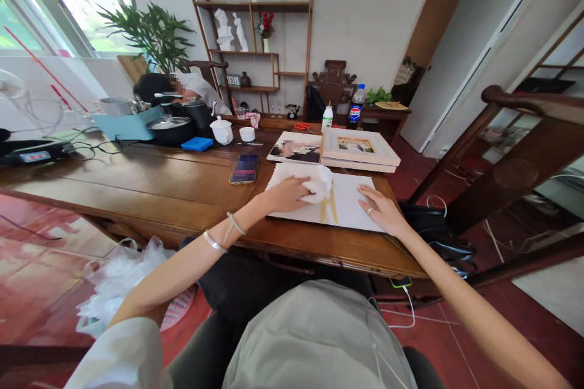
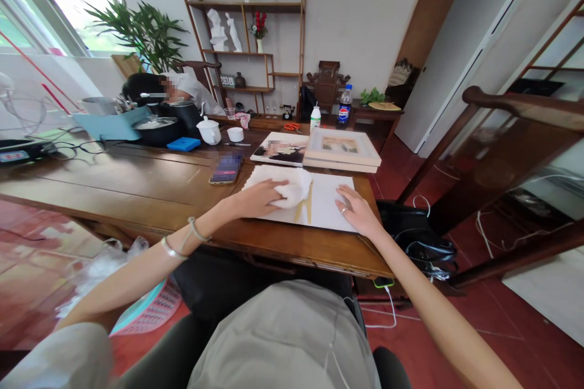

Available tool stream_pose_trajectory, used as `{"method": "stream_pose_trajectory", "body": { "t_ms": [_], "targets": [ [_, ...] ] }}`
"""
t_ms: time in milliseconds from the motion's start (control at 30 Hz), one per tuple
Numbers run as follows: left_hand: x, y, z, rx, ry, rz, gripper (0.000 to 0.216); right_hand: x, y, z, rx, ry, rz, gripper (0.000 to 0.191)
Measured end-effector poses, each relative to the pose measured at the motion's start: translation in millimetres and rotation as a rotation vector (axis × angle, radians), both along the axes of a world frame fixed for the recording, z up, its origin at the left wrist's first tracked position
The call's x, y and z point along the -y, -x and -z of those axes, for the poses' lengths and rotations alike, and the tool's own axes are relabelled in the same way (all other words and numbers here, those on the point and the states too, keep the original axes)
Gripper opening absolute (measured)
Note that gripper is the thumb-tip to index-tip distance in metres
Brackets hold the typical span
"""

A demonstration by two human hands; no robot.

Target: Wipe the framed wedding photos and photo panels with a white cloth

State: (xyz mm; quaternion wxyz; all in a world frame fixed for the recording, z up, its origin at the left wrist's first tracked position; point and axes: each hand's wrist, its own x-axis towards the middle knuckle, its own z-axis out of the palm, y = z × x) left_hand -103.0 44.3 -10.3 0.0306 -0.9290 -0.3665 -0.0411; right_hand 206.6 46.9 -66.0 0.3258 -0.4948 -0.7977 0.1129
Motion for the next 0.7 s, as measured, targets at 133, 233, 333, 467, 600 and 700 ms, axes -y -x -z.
{"method": "stream_pose_trajectory", "body": {
  "t_ms": [133, 233, 333, 467, 600, 700],
  "targets": [
    [57.4, 11.7, -5.5, 0.011, 0.011, 0.061, 0.015, -0.1, 0.1, 0.1, 0.006, -0.007, 0.003, 0.037],
    [83.2, 19.3, -10.5, 0.002, 0.04, 0.097, 0.013, -0.4, -0.1, 0.4, 0.027, -0.009, 0.012, 0.038],
    [76.1, 21.0, -11.1, 0.007, 0.042, 0.09, 0.017, -0.6, -0.5, 0.6, 0.024, -0.011, 0.012, 0.037],
    [25.7, 17.3, -2.9, 0.002, -0.01, 0.011, 0.023, -1.1, -1.2, 1.3, 0.002, -0.01, 0.008, 0.036],
    [-24.9, 11.3, 3.8, -0.052, -0.023, -0.056, 0.033, -1.8, -1.5, 2.3, -0.005, -0.014, 0.005, 0.036],
    [-34.3, 6.8, 3.5, -0.065, -0.036, -0.085, 0.033, -1.9, -1.6, 2.4, 0.007, -0.012, 0.006, 0.036]
  ]
}}
